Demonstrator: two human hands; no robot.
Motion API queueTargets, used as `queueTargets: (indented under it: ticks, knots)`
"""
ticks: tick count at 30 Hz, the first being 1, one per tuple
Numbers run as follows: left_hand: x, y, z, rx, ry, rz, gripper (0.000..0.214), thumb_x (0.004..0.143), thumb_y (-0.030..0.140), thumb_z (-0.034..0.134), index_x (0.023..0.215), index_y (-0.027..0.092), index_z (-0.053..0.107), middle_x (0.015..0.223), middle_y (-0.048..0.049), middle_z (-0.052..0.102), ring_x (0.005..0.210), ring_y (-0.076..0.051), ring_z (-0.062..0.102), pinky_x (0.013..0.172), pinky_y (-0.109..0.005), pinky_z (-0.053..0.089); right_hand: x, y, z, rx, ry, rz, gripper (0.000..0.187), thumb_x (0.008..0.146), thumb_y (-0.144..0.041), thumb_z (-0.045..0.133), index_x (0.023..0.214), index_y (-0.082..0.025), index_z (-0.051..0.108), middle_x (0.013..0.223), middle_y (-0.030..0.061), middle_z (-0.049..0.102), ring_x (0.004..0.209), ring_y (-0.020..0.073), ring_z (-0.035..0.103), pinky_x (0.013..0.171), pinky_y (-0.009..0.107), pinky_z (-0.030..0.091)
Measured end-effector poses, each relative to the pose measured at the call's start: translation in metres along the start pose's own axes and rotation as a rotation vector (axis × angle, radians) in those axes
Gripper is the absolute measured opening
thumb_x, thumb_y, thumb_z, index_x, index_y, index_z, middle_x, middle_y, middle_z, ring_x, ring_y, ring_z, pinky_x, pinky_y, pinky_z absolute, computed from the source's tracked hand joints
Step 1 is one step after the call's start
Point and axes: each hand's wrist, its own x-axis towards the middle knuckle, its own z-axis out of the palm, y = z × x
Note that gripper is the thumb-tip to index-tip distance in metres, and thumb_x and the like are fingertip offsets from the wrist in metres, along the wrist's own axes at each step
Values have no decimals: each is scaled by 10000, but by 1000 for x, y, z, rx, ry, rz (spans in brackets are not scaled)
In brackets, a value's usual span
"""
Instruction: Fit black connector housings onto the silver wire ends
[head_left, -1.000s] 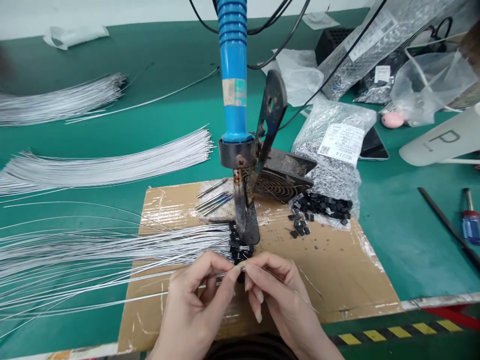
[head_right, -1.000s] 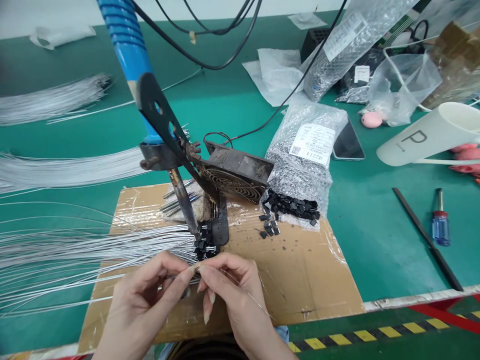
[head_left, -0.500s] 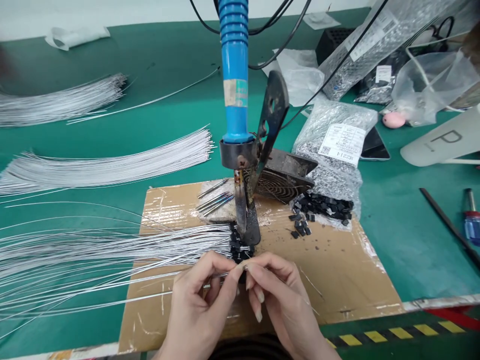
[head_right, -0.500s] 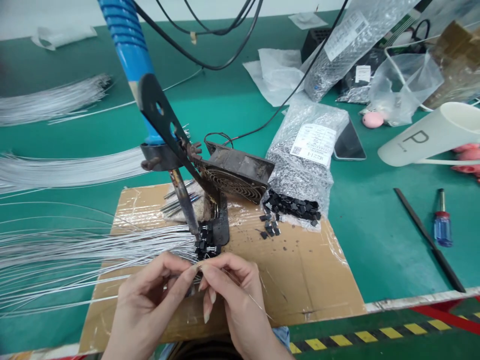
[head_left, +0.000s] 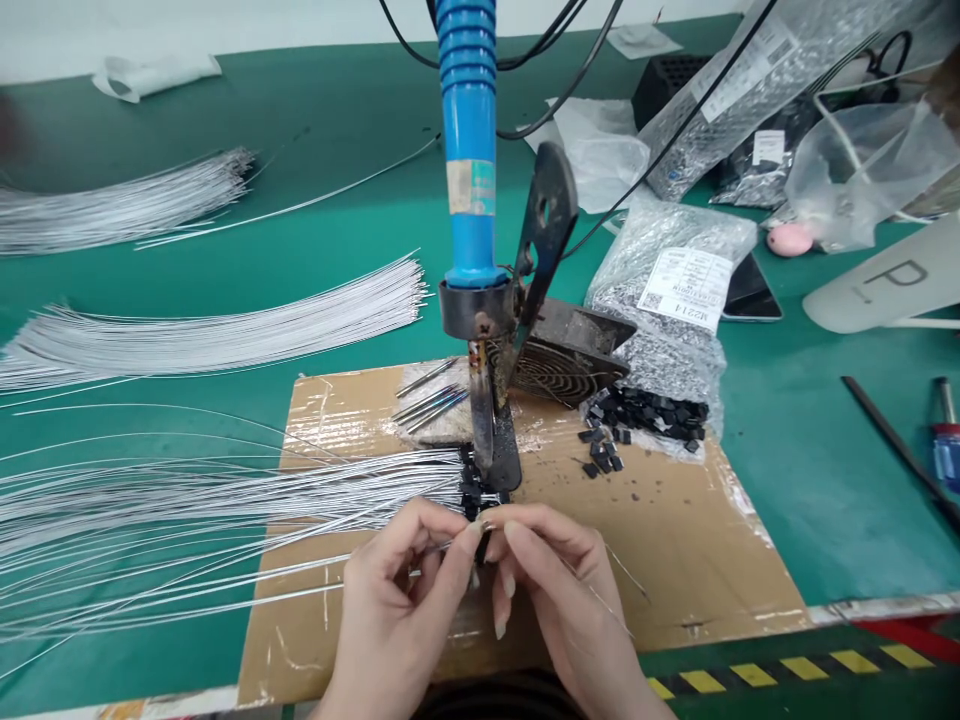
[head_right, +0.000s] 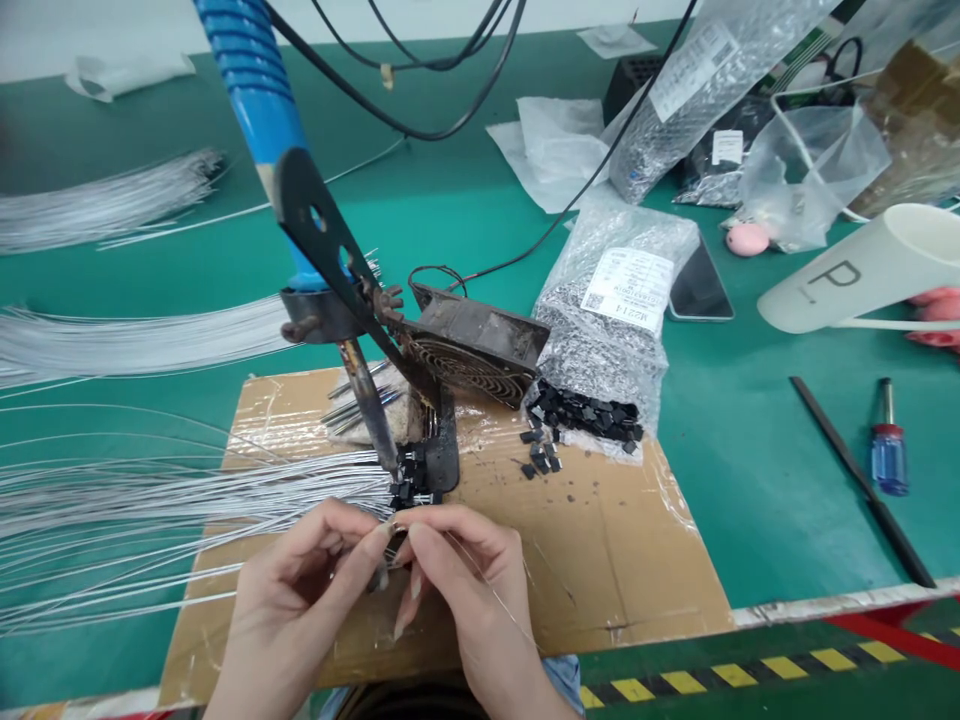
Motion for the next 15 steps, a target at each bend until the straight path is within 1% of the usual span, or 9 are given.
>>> queueTargets:
  ticks: [2, 8, 15]
  knots:
    - [0, 1, 0, -4, 9, 1, 206, 933, 328, 711, 762, 213, 711, 632, 40, 638, 564, -107, 496, 549, -232, 344, -1, 0, -1, -47, -2, -15, 189, 928, -400, 819, 979, -226, 872, 761, 1, 745, 482, 73, 661, 511, 184, 549]
    - [0, 1, 0, -14, 32, 16, 186, 909, 303, 726, 751, 206, 725, 631, 29, 660, 544, -107, 485, 539, -240, 339, -1, 0, -2, -90, 22, -37, 117, 911, -348, 842, 909, -234, 868, 711, -14, 725, 496, 82, 655, 505, 186, 566]
    - [-2, 2, -1, 19, 48, 43, 200, 901, 306, 729, 722, 218, 745, 632, 25, 654, 553, -111, 495, 533, -244, 328, -1, -3, -2, -76, 15, -14, 151, 899, -350, 854, 852, -206, 849, 673, -24, 687, 493, 79, 636, 504, 185, 554]
